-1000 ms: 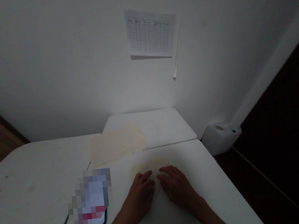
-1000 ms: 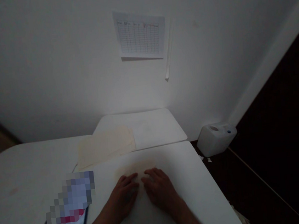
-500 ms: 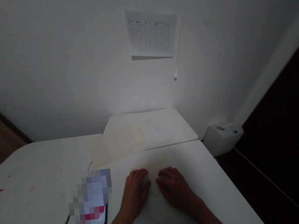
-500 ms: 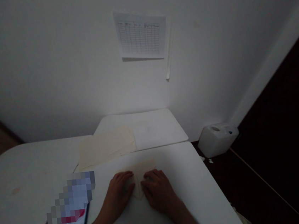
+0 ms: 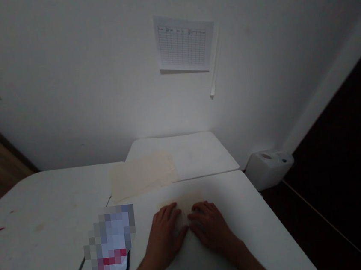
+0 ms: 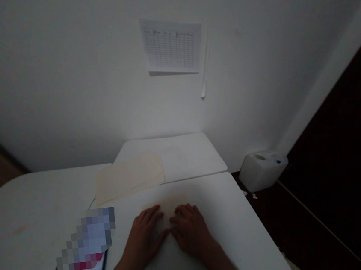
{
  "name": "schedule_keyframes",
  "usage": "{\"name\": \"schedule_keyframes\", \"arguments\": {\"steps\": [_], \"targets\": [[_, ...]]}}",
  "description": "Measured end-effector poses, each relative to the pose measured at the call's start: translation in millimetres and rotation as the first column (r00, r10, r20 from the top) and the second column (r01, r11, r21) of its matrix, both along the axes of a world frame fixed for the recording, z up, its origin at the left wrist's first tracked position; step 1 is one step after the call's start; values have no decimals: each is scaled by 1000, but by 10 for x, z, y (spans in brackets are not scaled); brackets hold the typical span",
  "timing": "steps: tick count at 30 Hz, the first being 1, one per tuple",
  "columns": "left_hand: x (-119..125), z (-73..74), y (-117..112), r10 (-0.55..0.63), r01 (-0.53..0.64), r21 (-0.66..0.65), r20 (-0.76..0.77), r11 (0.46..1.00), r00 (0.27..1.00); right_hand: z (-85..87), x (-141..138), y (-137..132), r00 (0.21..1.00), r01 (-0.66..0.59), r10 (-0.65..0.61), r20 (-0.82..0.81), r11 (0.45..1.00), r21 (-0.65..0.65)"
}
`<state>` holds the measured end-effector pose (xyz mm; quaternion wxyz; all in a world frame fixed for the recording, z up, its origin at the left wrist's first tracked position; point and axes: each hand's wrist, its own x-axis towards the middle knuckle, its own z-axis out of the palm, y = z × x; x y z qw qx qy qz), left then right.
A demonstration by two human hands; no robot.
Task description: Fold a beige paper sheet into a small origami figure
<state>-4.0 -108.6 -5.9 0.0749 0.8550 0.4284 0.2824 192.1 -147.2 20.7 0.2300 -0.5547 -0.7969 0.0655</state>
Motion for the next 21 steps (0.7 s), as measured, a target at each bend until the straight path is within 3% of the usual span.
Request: {"name": "schedule_keyframes", "arguments": {"steps": [12,21], "targets": [[-4,-10,17,17,-17,-24,9,1000,1000,141,65,90,997,-19,30,77,991,-133],[-79,-31,84,99,-66,-130,267,989,959,122,43,72,999,1,5,49,993,-121]]}}
